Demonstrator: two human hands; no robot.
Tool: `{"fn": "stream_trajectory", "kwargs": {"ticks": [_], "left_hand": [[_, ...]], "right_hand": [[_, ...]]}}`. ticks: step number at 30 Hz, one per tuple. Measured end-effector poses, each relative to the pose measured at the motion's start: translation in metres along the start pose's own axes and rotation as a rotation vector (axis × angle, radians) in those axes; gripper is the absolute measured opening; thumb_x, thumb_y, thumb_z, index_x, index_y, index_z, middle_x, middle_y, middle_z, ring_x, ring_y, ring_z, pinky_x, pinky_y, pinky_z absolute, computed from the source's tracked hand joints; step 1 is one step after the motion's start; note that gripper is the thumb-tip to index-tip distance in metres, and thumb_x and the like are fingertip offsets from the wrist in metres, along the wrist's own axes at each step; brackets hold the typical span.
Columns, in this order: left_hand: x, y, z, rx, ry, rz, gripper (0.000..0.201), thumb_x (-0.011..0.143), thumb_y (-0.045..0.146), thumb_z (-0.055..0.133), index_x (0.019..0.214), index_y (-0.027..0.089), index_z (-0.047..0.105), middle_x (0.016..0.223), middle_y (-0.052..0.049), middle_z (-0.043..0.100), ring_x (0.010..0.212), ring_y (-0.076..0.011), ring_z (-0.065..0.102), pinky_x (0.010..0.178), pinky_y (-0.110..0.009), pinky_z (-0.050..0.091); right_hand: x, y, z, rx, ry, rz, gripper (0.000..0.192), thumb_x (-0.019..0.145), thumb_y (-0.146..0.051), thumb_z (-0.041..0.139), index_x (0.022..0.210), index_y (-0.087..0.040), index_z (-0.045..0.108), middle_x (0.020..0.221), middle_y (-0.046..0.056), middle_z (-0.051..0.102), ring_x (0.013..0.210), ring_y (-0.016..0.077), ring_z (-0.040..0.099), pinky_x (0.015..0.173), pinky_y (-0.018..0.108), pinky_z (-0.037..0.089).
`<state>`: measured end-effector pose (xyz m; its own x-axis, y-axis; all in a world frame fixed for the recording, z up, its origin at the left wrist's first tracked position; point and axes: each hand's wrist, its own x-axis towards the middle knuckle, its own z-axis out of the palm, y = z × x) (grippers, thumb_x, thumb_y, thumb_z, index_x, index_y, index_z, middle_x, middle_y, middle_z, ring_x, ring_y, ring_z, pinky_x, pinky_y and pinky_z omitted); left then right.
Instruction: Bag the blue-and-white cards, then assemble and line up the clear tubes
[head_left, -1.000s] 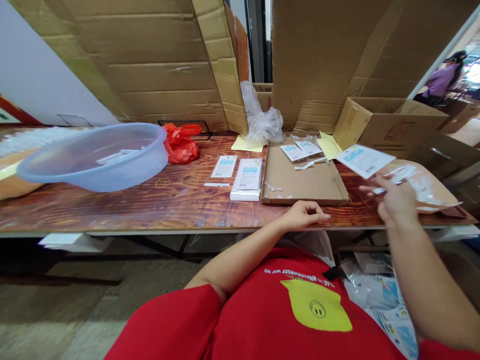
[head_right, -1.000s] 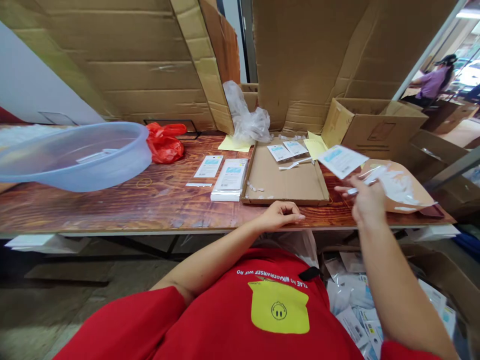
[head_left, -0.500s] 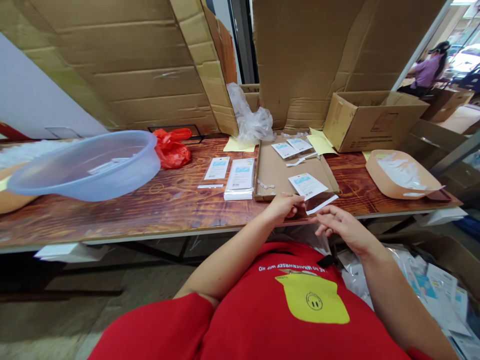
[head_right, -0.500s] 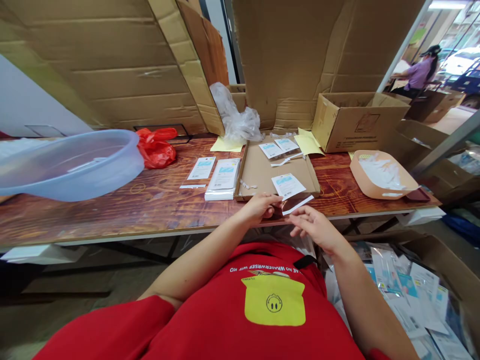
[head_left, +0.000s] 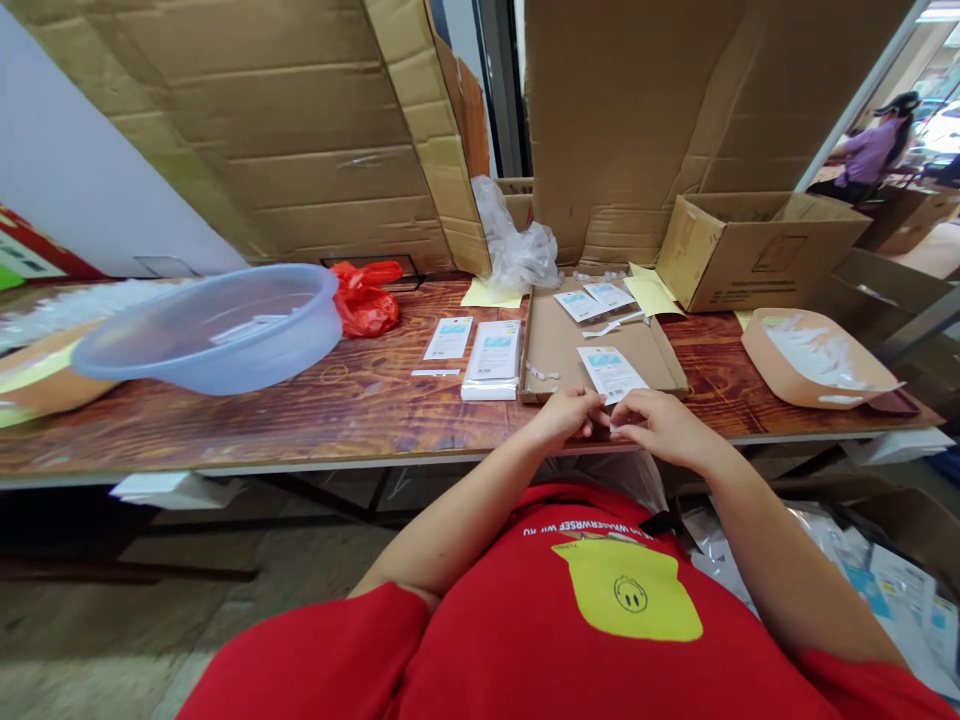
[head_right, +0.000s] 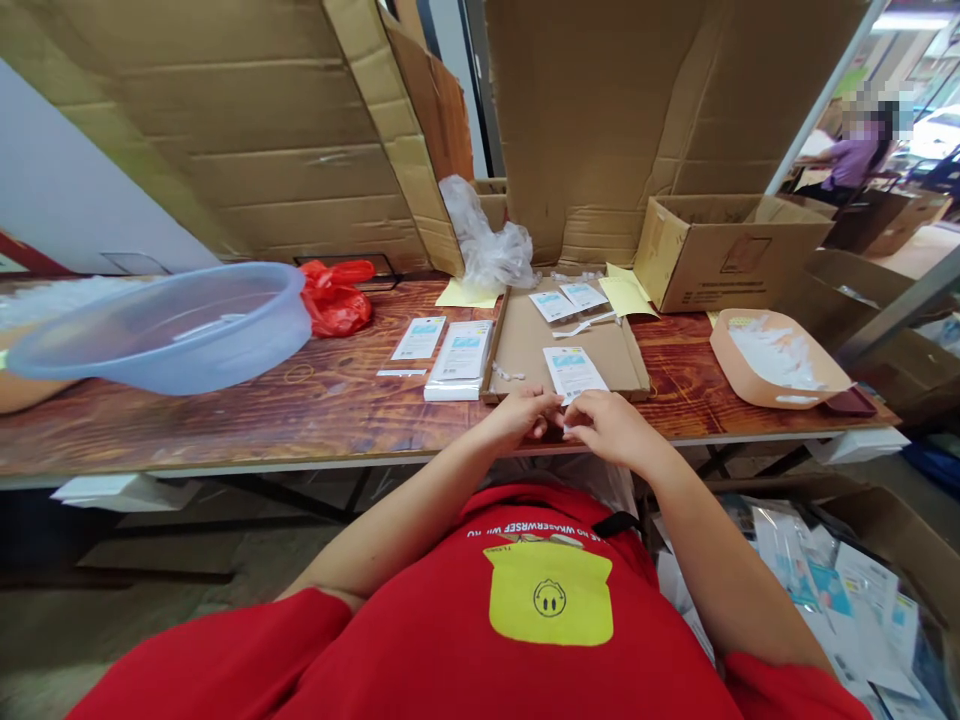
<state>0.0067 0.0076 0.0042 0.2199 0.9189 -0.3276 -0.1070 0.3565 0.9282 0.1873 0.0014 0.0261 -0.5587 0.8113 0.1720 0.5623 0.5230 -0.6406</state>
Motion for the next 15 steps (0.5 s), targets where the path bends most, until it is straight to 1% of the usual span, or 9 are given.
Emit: {"fn": "stream_trajectory", "kwargs": {"ticks": [2, 4, 7, 11, 15], "left_hand": [[-0.001, 0.0, -0.001, 0.008, -0.014, 0.006, 0.024, 0.092, 0.017, 0.057, 0.069, 0.017, 0.051, 0.056, -0.004, 0.07, 0.028, -0.0042, 0.038, 0.034, -0.018, 0.022], [-0.001, 0.001, -0.001, 0.015, -0.028, 0.013, 0.024, 0.093, 0.017, 0.055, 0.07, 0.018, 0.049, 0.057, -0.005, 0.071, 0.027, -0.0044, 0.037, 0.034, -0.018, 0.022], [0.0, 0.004, 0.0, 0.031, -0.05, 0.017, 0.025, 0.094, 0.015, 0.054, 0.07, 0.019, 0.046, 0.054, -0.004, 0.07, 0.026, -0.0052, 0.038, 0.034, -0.018, 0.022], [0.0, 0.006, 0.002, 0.045, -0.069, 0.019, 0.026, 0.094, 0.013, 0.052, 0.07, 0.019, 0.046, 0.052, -0.002, 0.068, 0.026, -0.005, 0.037, 0.033, -0.018, 0.019], [0.001, 0.003, 0.003, 0.023, -0.043, 0.017, 0.028, 0.094, 0.01, 0.05, 0.067, 0.019, 0.045, 0.05, -0.001, 0.067, 0.024, -0.0044, 0.033, 0.033, -0.019, 0.017]], "right_hand": [[0.003, 0.003, 0.002, 0.048, -0.006, 0.064, 0.006, 0.075, -0.016, 0.071, 0.076, -0.02, 0.066, 0.079, 0.001, 0.069, 0.074, 0.0161, 0.061, 0.071, 0.029, 0.046], [0.004, 0.006, 0.003, 0.069, -0.004, 0.085, 0.008, 0.074, -0.018, 0.071, 0.073, -0.02, 0.063, 0.074, -0.001, 0.066, 0.068, 0.0147, 0.059, 0.065, 0.027, 0.045], [0.005, 0.008, 0.006, 0.105, -0.023, 0.102, 0.01, 0.071, -0.016, 0.069, 0.071, -0.02, 0.06, 0.07, -0.002, 0.063, 0.064, 0.0132, 0.058, 0.061, 0.025, 0.044], [0.008, 0.008, 0.009, 0.117, -0.028, 0.07, 0.011, 0.071, -0.011, 0.065, 0.069, -0.02, 0.058, 0.07, -0.002, 0.062, 0.067, 0.0132, 0.057, 0.064, 0.025, 0.044], [0.007, 0.008, 0.012, 0.107, -0.015, -0.003, 0.013, 0.073, -0.011, 0.062, 0.069, -0.02, 0.055, 0.075, 0.0, 0.06, 0.072, 0.0142, 0.054, 0.07, 0.027, 0.044]]}}
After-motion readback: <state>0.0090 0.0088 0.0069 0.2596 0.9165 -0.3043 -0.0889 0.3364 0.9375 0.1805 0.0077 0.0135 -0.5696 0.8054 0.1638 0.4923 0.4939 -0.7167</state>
